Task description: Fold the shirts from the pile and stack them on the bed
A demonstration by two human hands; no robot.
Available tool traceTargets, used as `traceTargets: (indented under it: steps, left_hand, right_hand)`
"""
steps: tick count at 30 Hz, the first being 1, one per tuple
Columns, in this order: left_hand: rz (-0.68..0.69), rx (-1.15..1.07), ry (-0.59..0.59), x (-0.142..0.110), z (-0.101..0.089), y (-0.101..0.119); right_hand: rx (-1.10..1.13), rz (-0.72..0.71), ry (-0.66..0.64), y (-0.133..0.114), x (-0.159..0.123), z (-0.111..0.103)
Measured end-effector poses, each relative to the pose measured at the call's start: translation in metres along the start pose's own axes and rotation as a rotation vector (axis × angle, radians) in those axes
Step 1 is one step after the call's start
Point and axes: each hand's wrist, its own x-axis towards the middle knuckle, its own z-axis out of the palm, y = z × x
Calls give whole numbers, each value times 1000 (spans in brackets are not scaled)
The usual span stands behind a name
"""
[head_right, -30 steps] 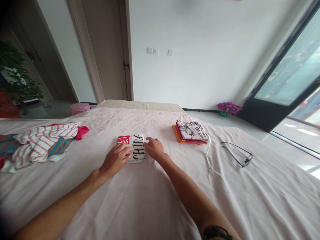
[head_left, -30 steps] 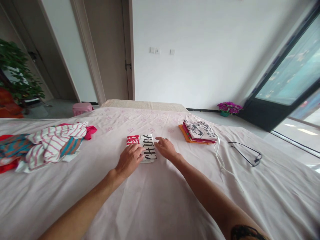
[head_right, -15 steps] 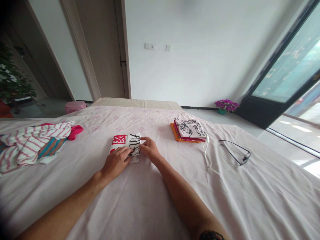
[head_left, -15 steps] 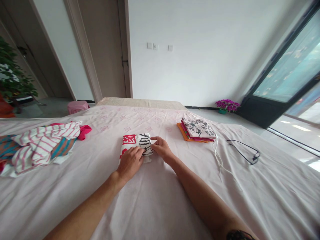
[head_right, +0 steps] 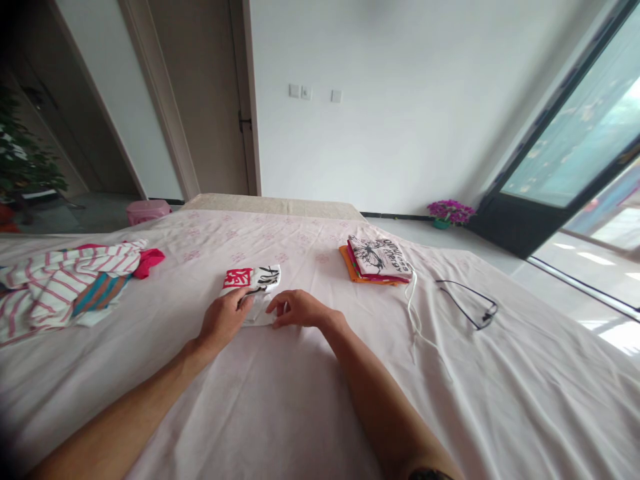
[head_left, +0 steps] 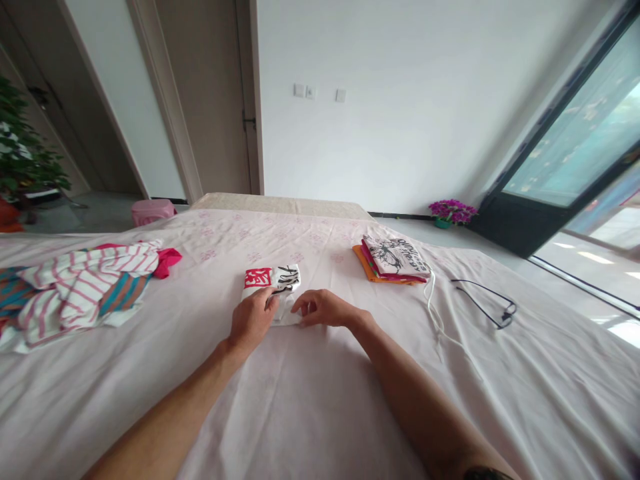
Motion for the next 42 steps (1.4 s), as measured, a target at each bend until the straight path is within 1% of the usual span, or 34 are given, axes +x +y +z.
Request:
traceTargets:
  steps: [3,5,11,18,20,23,26,32,34,36,38,39,40,41,42]
  left_hand:
    - [5,-7,6,0,1,0]
    - [2,-15,7,0,0,1]
    - [7,-21,8,-1,-1,1]
    - [36,-65,41,-2,4,-3]
    - [50,-73,50,-3,5,-4]
    - [77,-89,79,-4,6,-3]
    - [120,-83,91,-7,6,-2]
    - [274,5,46,-15,5,2]
    - [330,33,24,-17,3,2]
    - [393,47,4,-18,2,2]
    - [442,57,-11,-18,1,2]
    - [457,61,-14,-18,0,2]
    - [466,64,-14,-18,0,2]
    - [470,66,-13,-18,-1,2]
    - [472,65,-11,-17,-1,2]
  right_hand:
    - [-235,-50,29,-7,1,5]
    - [-335,-71,51,-12,0,6]
    - [-512,-126,102,-18,-3,10]
    - [-752,-210,283,-11,0,21]
    - [-790,-209,319,-9,2,25]
    - [-773,-170,343,-6,5,30]
    - [-694,-133,365,-3,4,30]
    - [-515,-203,326,11,0,19]
    - [-461,-188,317,17,1,16]
    - [-418,-102,376,19,2,14]
    - [-395,-1,522,17,2,14]
    - [-391,18,599,13,2,14]
    - [-390,2,660,9,2,15]
    - [-395,-46,688,4,2,16]
    - [-408,-110,682,-1,2,18]
